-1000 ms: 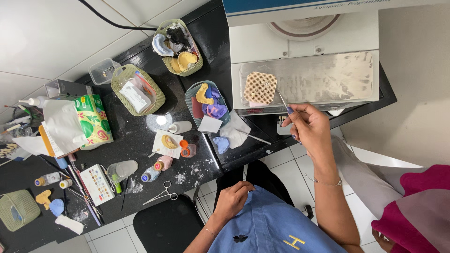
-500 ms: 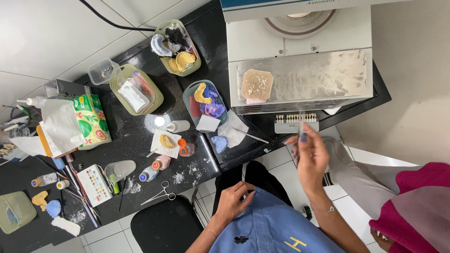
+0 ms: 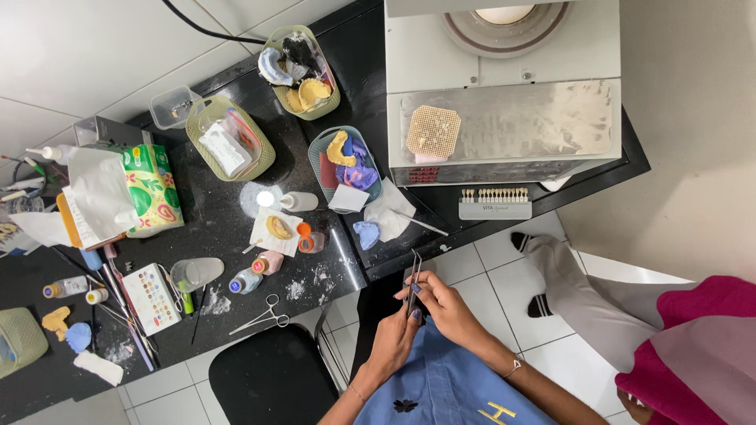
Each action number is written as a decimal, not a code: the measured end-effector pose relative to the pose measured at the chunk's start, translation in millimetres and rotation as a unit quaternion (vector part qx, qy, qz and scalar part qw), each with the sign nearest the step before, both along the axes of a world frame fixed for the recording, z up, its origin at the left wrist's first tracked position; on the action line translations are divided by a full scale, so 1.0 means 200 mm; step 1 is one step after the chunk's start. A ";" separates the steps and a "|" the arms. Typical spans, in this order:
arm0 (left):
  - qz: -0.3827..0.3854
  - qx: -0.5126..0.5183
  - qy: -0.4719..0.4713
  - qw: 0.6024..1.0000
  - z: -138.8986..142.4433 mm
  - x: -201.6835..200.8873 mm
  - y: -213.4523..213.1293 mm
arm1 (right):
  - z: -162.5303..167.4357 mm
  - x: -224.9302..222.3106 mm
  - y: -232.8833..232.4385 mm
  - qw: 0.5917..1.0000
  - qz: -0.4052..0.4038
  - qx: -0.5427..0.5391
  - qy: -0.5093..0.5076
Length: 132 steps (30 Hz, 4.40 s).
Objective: The person holds a round porous pad and uses a metal probe and tweezers to shape and refine a small tooth-colored dental crown, turning it over while working. They then carry the pad to a porcelain furnace, place the crown on a firing tray inside, and later pick up a marker and other tools from the bench.
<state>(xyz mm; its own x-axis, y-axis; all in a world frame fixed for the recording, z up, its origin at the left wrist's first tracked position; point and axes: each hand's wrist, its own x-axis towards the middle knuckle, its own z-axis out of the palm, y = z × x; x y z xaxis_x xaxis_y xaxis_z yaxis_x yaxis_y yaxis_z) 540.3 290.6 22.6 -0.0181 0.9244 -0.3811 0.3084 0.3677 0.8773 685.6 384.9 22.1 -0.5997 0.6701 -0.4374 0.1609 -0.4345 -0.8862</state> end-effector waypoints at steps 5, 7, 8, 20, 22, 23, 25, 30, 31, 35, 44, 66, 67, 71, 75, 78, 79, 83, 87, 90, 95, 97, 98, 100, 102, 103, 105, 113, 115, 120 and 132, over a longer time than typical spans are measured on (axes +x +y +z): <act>0.089 -0.047 0.071 0.992 -0.05 0.01 -0.06 | -0.02 0.02 0.02 0.994 0.037 0.060 -0.079; 0.121 -0.104 0.114 0.981 -0.09 0.00 -0.06 | -0.03 0.04 0.03 0.992 0.042 0.065 -0.098; 0.123 -0.110 0.131 0.977 -0.10 0.00 -0.07 | -0.03 0.05 0.03 0.991 0.044 0.067 -0.108; 0.061 -0.063 0.301 0.950 -0.23 0.07 0.18 | -0.05 0.18 0.00 0.968 0.097 0.119 -0.197; 0.063 -0.026 0.326 0.943 -0.23 0.08 0.22 | -0.03 0.19 0.00 0.963 0.111 0.133 -0.207; 0.070 -0.027 0.332 0.940 -0.23 0.08 0.24 | -0.02 0.19 0.00 0.960 0.118 0.139 -0.213; 0.085 -0.027 0.346 0.934 -0.24 0.09 0.32 | -0.01 0.20 0.00 0.953 0.137 0.130 -0.235; 0.111 -0.096 0.317 0.937 -0.27 0.10 0.40 | -0.02 0.25 0.00 0.928 0.178 0.164 -0.283; 0.117 -0.097 0.304 0.940 -0.28 0.10 0.41 | -0.03 0.25 0.00 0.914 0.185 0.211 -0.293; 0.148 -0.123 0.232 0.954 -0.28 0.11 0.41 | -0.06 0.30 0.03 0.857 0.244 0.264 -0.368; 0.221 -0.071 0.141 0.962 -0.30 0.15 0.36 | -0.07 0.36 0.18 0.831 0.289 0.212 -0.425; -0.041 -0.068 0.399 0.913 -0.42 0.12 0.37 | -0.21 0.61 0.01 0.860 0.129 -0.142 -0.473; -0.036 -0.061 0.391 0.917 -0.42 0.12 0.35 | -0.21 0.60 0.01 0.864 0.118 -0.144 -0.467; 0.025 0.027 0.322 0.946 -0.40 0.09 0.21 | -0.17 0.53 0.01 0.856 0.128 -0.151 -0.478; 0.032 0.102 0.239 0.965 -0.40 0.00 -0.04 | -0.16 0.44 0.02 0.847 0.134 -0.150 -0.492; 0.003 0.090 0.200 0.976 -0.44 -0.14 -0.26 | -0.25 0.39 0.02 0.845 0.137 -0.148 -0.495; -0.004 0.089 0.192 0.977 -0.46 -0.20 -0.32 | -0.31 0.37 0.03 0.847 0.139 -0.145 -0.493; 0.002 0.014 0.171 0.985 -0.55 -0.55 -0.59 | -0.55 0.26 0.02 0.856 0.123 -0.185 -0.466; 0.004 -0.047 0.177 0.983 -0.58 -0.97 -0.89 | -0.74 -0.04 -0.04 0.873 0.056 -0.269 -0.404; 0.006 -0.049 0.192 0.980 -0.61 -1.40 -1.07 | -0.87 -0.34 -0.14 0.867 0.022 -0.318 -0.382; -0.014 -0.085 0.204 0.975 -0.71 -1.84 -1.31 | -0.92 -0.70 -0.39 0.846 0.057 -0.357 -0.392; -0.001 -0.094 0.185 0.978 -0.78 -1.93 -1.34 | -0.95 -0.81 -0.44 0.854 0.071 -0.337 -0.389; -0.011 -0.075 0.196 0.978 -0.82 -1.97 -1.34 | -0.98 -0.85 -0.47 0.858 0.080 -0.325 -0.389; -0.032 -0.042 0.211 0.976 -0.89 -2.01 -1.36 | -1.06 -0.93 -0.47 0.866 0.098 -0.290 -0.396; -0.057 -0.123 0.199 0.971 -0.95 -2.06 -1.40 | -1.14 -0.94 -0.52 0.872 0.120 -0.243 -0.407; -0.068 -0.163 0.191 0.966 -0.96 -2.07 -1.40 | -1.18 -0.95 -0.53 0.873 0.136 -0.212 -0.418; -0.033 -0.028 0.174 0.984 -1.02 -2.15 -1.47 | -1.24 -0.95 -0.57 0.873 0.167 -0.142 -0.435; -0.113 0.290 0.163 0.936 -0.98 -2.44 -1.71 | -1.21 -1.16 -0.91 0.898 -0.021 0.118 -0.423; -0.136 0.323 0.136 0.927 -0.91 -2.49 -1.78 | -1.16 -1.22 -1.05 0.893 -0.062 0.170 -0.412; -0.052 0.474 0.169 0.863 -0.73 -2.57 -1.86 | -1.12 -1.33 -1.25 0.884 -0.165 0.254 -0.356; 0.372 0.267 0.269 0.847 -0.45 -3.05 -1.64 | -0.98 -2.08 -1.62 0.794 0.064 0.604 0.012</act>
<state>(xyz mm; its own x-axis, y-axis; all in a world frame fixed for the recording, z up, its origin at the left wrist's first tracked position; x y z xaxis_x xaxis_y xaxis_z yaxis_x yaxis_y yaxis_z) -70.2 -37.7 -66.6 -0.7095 0.6195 0.3358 0.5740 0.2316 0.7854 268.6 61.6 -174.6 -0.6959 0.5250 0.4900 0.1127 0.7538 -0.6474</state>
